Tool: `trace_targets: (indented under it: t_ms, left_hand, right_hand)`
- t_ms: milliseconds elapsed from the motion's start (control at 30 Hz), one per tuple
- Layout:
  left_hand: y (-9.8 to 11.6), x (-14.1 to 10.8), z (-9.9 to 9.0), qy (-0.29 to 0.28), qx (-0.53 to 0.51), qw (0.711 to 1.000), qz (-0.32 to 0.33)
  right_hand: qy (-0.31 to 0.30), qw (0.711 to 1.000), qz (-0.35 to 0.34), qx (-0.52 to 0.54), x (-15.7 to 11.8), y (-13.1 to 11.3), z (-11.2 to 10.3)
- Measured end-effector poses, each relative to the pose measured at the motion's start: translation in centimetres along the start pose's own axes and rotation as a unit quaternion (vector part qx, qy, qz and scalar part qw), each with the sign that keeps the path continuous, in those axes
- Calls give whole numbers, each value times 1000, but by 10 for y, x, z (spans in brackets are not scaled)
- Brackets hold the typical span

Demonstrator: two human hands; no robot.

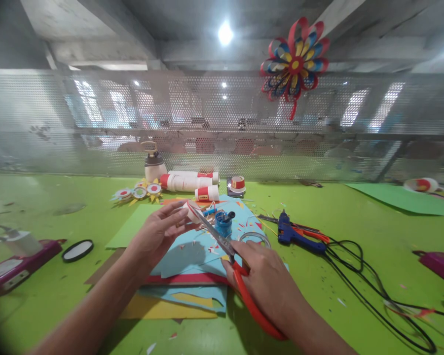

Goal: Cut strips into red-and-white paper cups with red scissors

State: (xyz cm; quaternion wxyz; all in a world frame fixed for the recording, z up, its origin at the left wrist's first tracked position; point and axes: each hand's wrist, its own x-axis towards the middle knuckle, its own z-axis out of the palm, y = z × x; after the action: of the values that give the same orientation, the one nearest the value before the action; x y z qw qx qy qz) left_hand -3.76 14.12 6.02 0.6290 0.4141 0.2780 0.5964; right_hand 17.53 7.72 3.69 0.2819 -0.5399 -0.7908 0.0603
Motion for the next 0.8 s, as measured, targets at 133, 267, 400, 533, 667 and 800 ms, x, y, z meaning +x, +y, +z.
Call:
trace_targets:
  t_ms: [133,267,400,533,667,800]
  left_hand:
    - [-1,1,0,8,1,1000,0]
    - [-4,1,0,11,17,1000,7]
    - [-10,0,0,11,35,999,22]
    - [-12,0,1,10,35,999,21]
    - [-11,2,1,4,18,999,29]
    - [-9,1,1,5,6,999,32]
  right_hand:
    - [-15,1000,11,0,1,0,0]
    - [-6,1000,9,-10,0,0,1]
    - [0,1000,10,-16,-1,1,2]
    - [11,1000,11,-16,0,1,2]
    - [9,1000,21,-19,1,0,-1]
    - [-1,999,24,-33,1,-1,-2]
